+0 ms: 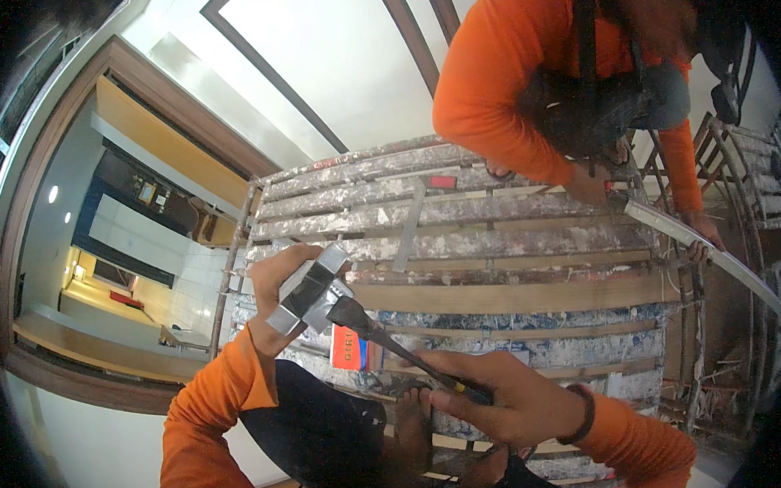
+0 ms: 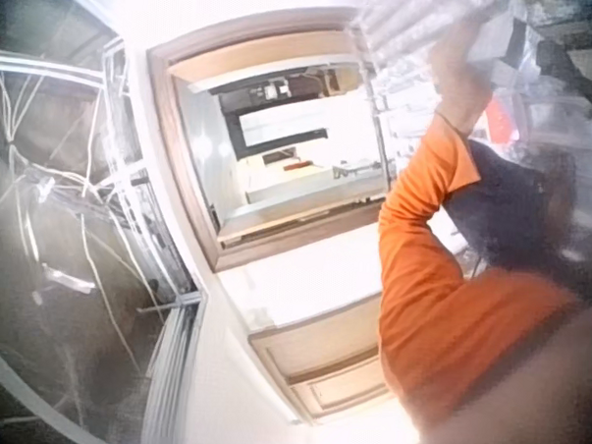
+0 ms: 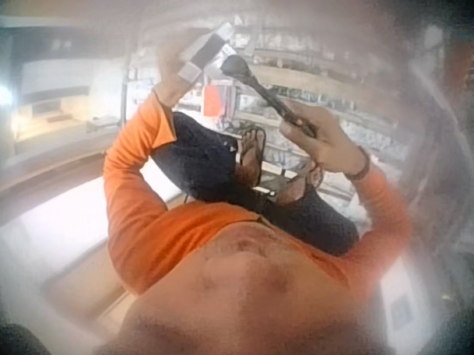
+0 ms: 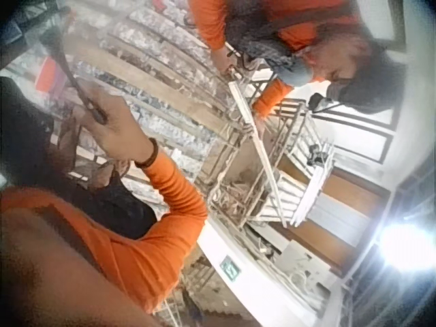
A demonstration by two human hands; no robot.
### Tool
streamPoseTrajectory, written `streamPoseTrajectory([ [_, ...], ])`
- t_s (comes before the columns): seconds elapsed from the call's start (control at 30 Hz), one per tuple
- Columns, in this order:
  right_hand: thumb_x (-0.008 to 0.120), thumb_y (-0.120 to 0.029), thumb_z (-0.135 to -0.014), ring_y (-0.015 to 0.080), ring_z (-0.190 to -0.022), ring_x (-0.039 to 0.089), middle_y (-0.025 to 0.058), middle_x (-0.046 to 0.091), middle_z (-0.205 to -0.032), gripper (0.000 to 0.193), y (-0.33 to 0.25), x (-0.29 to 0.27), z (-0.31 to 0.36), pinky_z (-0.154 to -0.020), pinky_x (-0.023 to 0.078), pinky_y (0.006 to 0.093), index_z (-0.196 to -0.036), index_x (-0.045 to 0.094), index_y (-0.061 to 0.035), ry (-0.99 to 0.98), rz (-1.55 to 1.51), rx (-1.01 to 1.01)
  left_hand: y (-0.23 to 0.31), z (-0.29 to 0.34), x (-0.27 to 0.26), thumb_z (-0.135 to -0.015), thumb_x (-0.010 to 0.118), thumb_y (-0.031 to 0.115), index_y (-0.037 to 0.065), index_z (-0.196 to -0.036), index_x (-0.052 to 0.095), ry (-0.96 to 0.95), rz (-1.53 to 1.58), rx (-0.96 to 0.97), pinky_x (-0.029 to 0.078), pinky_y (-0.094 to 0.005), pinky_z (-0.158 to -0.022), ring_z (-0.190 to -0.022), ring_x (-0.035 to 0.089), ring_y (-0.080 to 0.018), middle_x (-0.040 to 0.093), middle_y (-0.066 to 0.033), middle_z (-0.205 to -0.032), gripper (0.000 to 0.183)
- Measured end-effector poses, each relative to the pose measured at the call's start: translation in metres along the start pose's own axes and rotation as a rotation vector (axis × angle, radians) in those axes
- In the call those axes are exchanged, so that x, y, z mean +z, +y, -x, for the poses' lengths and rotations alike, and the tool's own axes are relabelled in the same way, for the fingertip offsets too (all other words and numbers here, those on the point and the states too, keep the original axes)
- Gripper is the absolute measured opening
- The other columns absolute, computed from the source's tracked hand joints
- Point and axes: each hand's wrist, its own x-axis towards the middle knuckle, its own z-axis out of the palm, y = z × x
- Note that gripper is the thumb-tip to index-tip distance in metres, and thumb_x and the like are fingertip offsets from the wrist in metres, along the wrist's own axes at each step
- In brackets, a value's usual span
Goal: The person uses tin snips to cut a long metal strip into shorter segments while standing on scaffolding. They repeatedly position the strip, cut it, and then use a hammer to tap the cut edges, likely to flatten or align them.
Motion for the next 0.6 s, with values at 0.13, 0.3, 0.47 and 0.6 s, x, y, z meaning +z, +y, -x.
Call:
streamPoseTrajectory([
  [0.13,0.053,-0.017,-0.105,0.0177,-0.082,0.056,0.0105,0.057,-0.090,0.027,0.001,0.009,-0.007,-0.074,0.046,0.0340,-0.125,0.057,0.0005,0.147,0.090,-0.172,0.001,-0.002,0.005,-0.080,0.079,0.008,0.001,-0.103,0.071,-0.006,-0.008,0.007,0.056,-0.0277,-0.072,-0.082,0.074,-0.0161,0.076,-0.0095,-0.093,0.025],
  [0.3,0.052,-0.017,-0.105,0.0230,-0.087,0.058,0.0126,0.057,-0.096,0.022,-0.006,0.006,-0.005,-0.077,0.047,0.0377,-0.116,0.057,0.0009,0.131,0.188,-0.151,0.012,-0.005,0.009,-0.080,0.080,0.007,0.000,-0.101,0.071,0.031,0.063,-0.039,0.056,-0.0277,-0.073,-0.081,0.074,-0.0160,0.075,-0.0089,-0.092,0.024],
  [0.47,0.052,-0.017,-0.105,0.0232,-0.083,0.058,0.0121,0.057,-0.094,0.022,-0.005,0.008,-0.002,-0.076,0.047,0.0379,-0.118,0.057,0.0007,0.128,0.118,-0.119,0.015,-0.006,0.008,-0.080,0.080,0.006,0.000,-0.100,0.071,0.024,0.117,-0.032,0.056,-0.0283,-0.073,-0.080,0.074,-0.0169,0.075,-0.0088,-0.091,0.024],
  [0.6,0.051,-0.017,-0.105,0.0220,-0.082,0.058,0.0114,0.058,-0.093,0.022,-0.002,0.008,-0.002,-0.075,0.048,0.0366,-0.118,0.058,-0.0001,0.141,0.151,-0.167,0.019,-0.007,0.010,-0.078,0.081,0.005,0.001,-0.101,0.072,0.045,0.085,-0.033,0.056,-0.0278,-0.073,-0.081,0.073,-0.0166,0.075,-0.0084,-0.091,0.024],
])
